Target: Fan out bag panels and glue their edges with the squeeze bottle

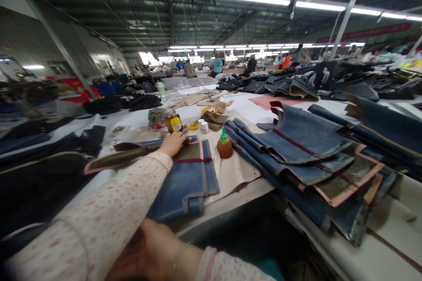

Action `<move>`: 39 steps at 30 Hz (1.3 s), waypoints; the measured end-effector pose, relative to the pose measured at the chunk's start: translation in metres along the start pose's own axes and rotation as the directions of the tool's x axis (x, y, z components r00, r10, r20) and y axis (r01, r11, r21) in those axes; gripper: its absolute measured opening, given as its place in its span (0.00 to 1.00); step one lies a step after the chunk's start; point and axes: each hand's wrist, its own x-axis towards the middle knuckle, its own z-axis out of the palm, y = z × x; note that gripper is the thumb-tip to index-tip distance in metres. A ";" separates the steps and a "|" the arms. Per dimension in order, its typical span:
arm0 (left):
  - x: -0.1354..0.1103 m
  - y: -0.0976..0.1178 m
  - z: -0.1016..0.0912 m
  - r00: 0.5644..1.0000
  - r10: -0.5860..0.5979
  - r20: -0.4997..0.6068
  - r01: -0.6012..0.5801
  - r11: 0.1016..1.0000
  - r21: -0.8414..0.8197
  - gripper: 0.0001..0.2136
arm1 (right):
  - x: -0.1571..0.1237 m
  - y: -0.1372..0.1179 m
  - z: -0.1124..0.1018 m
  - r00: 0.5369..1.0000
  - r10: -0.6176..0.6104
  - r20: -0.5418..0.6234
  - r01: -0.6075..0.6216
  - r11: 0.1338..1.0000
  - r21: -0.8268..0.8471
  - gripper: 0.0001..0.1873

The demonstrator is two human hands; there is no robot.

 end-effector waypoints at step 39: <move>-0.056 0.040 0.002 0.988 -0.001 0.152 0.019 0.993 -0.118 0.17 | -0.153 -0.137 -0.155 0.555 -0.789 -0.265 -0.338 0.077 -0.938 0.19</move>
